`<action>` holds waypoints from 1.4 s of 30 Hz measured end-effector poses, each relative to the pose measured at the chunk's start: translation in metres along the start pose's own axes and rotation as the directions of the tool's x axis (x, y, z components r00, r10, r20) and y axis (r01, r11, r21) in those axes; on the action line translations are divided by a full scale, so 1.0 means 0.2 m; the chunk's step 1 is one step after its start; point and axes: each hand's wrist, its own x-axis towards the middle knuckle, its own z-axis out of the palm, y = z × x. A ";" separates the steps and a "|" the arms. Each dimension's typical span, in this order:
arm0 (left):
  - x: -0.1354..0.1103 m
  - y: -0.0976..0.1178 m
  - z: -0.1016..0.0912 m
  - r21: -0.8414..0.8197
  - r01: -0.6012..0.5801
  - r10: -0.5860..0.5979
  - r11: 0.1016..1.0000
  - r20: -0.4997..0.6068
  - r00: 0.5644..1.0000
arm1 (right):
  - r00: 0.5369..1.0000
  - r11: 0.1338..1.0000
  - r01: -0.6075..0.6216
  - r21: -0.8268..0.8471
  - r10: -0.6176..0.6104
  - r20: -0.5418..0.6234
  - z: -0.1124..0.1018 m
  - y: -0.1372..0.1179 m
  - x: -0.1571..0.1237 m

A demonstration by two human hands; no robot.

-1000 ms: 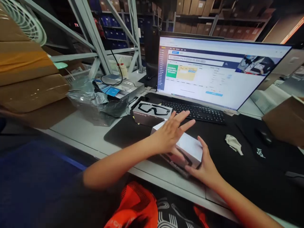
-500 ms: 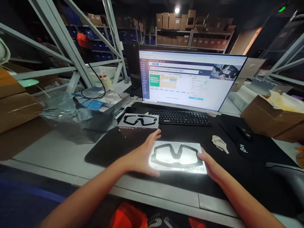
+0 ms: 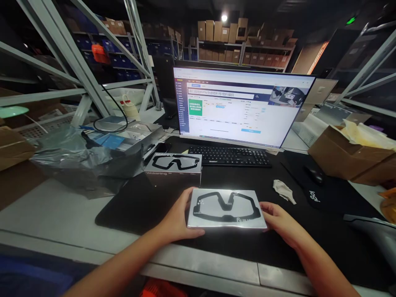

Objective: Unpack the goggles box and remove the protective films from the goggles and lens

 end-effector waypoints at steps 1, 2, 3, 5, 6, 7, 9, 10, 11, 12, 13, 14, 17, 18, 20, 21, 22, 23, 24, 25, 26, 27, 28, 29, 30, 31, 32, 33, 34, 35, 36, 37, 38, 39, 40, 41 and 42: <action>0.00 0.00 0.00 -0.009 0.005 -0.005 1.000 -0.012 1.000 | 1.000 1.000 0.000 -0.018 0.000 -0.015 0.01 0.01 0.01; -0.01 0.00 0.01 -0.016 0.011 -0.011 1.000 -0.020 1.000 | 1.000 0.999 0.004 -0.032 -0.005 -0.029 0.02 0.02 0.02; -0.01 -0.01 0.01 -0.022 0.018 -0.018 1.000 -0.023 1.000 | 0.999 0.999 0.015 -0.041 -0.017 -0.041 0.03 0.02 0.03; -0.02 -0.01 0.01 -0.037 0.032 -0.033 0.999 -0.030 0.999 | 0.997 0.997 0.051 -0.060 -0.055 -0.059 0.04 0.03 0.05; -0.02 -0.01 0.01 -0.042 0.040 -0.041 0.998 -0.032 0.999 | 0.995 0.995 0.071 -0.076 -0.076 -0.064 0.04 0.03 0.05; -0.03 -0.01 0.00 -0.041 0.049 -0.050 0.998 -0.032 0.998 | 0.993 0.991 0.089 -0.097 -0.096 -0.068 0.04 0.02 0.06; -0.03 -0.01 -0.01 -0.012 0.060 -0.060 0.998 -0.035 0.998 | 0.989 0.982 0.115 -0.151 -0.128 -0.075 0.03 0.00 0.05; -0.04 -0.02 -0.02 0.015 0.057 -0.057 0.998 -0.037 0.998 | 0.987 0.976 0.122 -0.179 -0.138 -0.080 0.01 -0.01 0.05; -0.04 -0.02 -0.04 0.050 0.048 -0.047 0.998 -0.038 0.998 | 0.985 0.970 0.127 -0.205 -0.147 -0.086 0.00 -0.02 0.04; -0.04 -0.03 -0.05 0.089 0.035 -0.032 0.995 -0.040 0.999 | 0.984 0.965 0.129 -0.228 -0.154 -0.095 -0.03 -0.04 0.03; -0.04 -0.03 -0.06 0.126 0.020 -0.015 0.992 -0.039 0.999 | 0.981 0.960 0.130 -0.248 -0.160 -0.107 -0.05 -0.05 0.01; -0.04 -0.03 -0.07 0.159 0.006 -0.001 0.987 -0.035 0.999 | 0.979 0.955 0.129 -0.266 -0.166 -0.121 -0.08 -0.06 0.00; -0.03 -0.04 -0.09 0.233 -0.007 0.011 0.972 -0.017 1.000 | 0.970 0.944 0.117 -0.309 -0.176 -0.168 -0.17 -0.08 -0.04; -0.03 -0.05 -0.10 0.250 -0.006 0.009 0.968 -0.015 1.000 | 0.968 0.941 0.111 -0.318 -0.175 -0.180 -0.21 -0.08 -0.05; -0.03 -0.05 -0.11 0.281 -0.002 0.005 0.960 -0.013 1.000 | 0.967 0.941 0.097 -0.325 -0.167 -0.195 -0.27 -0.07 -0.07; -0.03 -0.05 -0.12 0.294 0.000 0.004 0.956 -0.013 1.000 | 0.967 0.942 0.090 -0.324 -0.160 -0.196 -0.30 -0.06 -0.08; -0.03 -0.06 -0.12 0.304 0.001 0.003 0.953 -0.012 1.000 | 0.969 0.944 0.083 -0.320 -0.150 -0.194 -0.32 -0.05 -0.09; -0.03 -0.06 -0.13 0.313 0.004 -0.001 0.950 -0.010 1.000 | 0.972 0.946 0.075 -0.315 -0.139 -0.189 -0.34 -0.04 -0.10; -0.04 -0.06 -0.14 0.321 0.007 -0.006 0.947 -0.003 1.000 | 0.975 0.949 0.067 -0.309 -0.127 -0.181 -0.35 -0.02 -0.11; -0.05 -0.07 -0.15 0.327 0.011 -0.013 0.945 0.005 1.000 | 0.978 0.951 0.059 -0.305 -0.116 -0.172 -0.35 0.00 -0.11; -0.07 -0.07 -0.16 0.330 0.016 -0.022 0.944 0.015 1.000 | 0.981 0.952 0.052 -0.302 -0.105 -0.162 -0.36 0.01 -0.11; -0.08 -0.07 -0.17 0.333 0.022 -0.032 0.943 0.025 0.999 | 0.984 0.953 0.047 -0.301 -0.097 -0.152 -0.35 0.02 -0.11; -0.09 -0.07 -0.18 0.334 0.026 -0.040 0.942 0.035 0.999 | 0.985 0.953 0.043 -0.301 -0.090 -0.144 -0.35 0.03 -0.11; -0.10 -0.07 -0.18 0.335 0.034 -0.051 0.942 0.043 0.998 | 0.987 0.952 0.041 -0.304 -0.086 -0.138 -0.35 0.04 -0.11; -0.11 -0.07 -0.19 0.337 0.044 -0.064 0.940 0.049 0.997 | 0.988 0.950 0.039 -0.309 -0.084 -0.132 -0.35 0.04 -0.11; -0.12 -0.07 -0.20 0.342 0.055 -0.077 0.938 0.052 0.996 | 0.988 0.948 0.038 -0.316 -0.082 -0.128 -0.34 0.04 -0.10; -0.13 -0.06 -0.21 0.348 0.066 -0.089 0.935 0.051 0.995 | 0.989 0.946 0.038 -0.322 -0.081 -0.122 -0.35 0.04 -0.10; -0.13 -0.06 -0.22 0.357 0.077 -0.100 0.931 0.048 0.994 | 0.990 0.943 0.038 -0.331 -0.081 -0.119 -0.35 0.03 -0.10; -0.14 -0.06 -0.24 0.366 0.086 -0.108 0.927 0.040 0.993 | 0.989 0.938 0.038 -0.345 -0.084 -0.121 -0.36 0.03 -0.09; -0.16 -0.06 -0.25 0.375 0.091 -0.111 0.923 0.031 0.993 | 0.988 0.931 0.037 -0.362 -0.089 -0.128 -0.38 0.02 -0.09; -0.17 -0.07 -0.27 0.384 0.094 -0.111 0.919 0.022 0.994 | 0.986 0.924 0.037 -0.381 -0.096 -0.136 -0.39 0.02 -0.09; -0.19 -0.07 -0.29 0.390 0.094 -0.109 0.916 0.015 0.994 | 0.985 0.916 0.038 -0.399 -0.103 -0.142 -0.41 0.02 -0.09; -0.20 -0.07 -0.31 0.392 0.093 -0.106 0.915 0.012 0.994 | 0.984 0.910 0.041 -0.412 -0.108 -0.142 -0.42 0.02 -0.09; -0.22 -0.08 -0.34 0.390 0.092 -0.104 0.916 0.009 0.995 | 0.985 0.908 0.043 -0.416 -0.109 -0.136 -0.43 0.02 -0.09; -0.25 -0.08 -0.36 0.387 0.094 -0.103 0.917 0.001 0.995 | 0.987 0.911 0.043 -0.411 -0.102 -0.124 -0.43 0.02 -0.09; -0.27 -0.09 -0.39 0.387 0.096 -0.101 0.917 -0.008 0.995 | 0.990 0.916 0.038 -0.400 -0.088 -0.108 -0.43 0.02 -0.09; -0.29 -0.09 -0.43 0.391 0.095 -0.095 0.916 -0.018 0.995 | 0.993 0.921 0.028 -0.388 -0.069 -0.091 -0.42 0.02 -0.09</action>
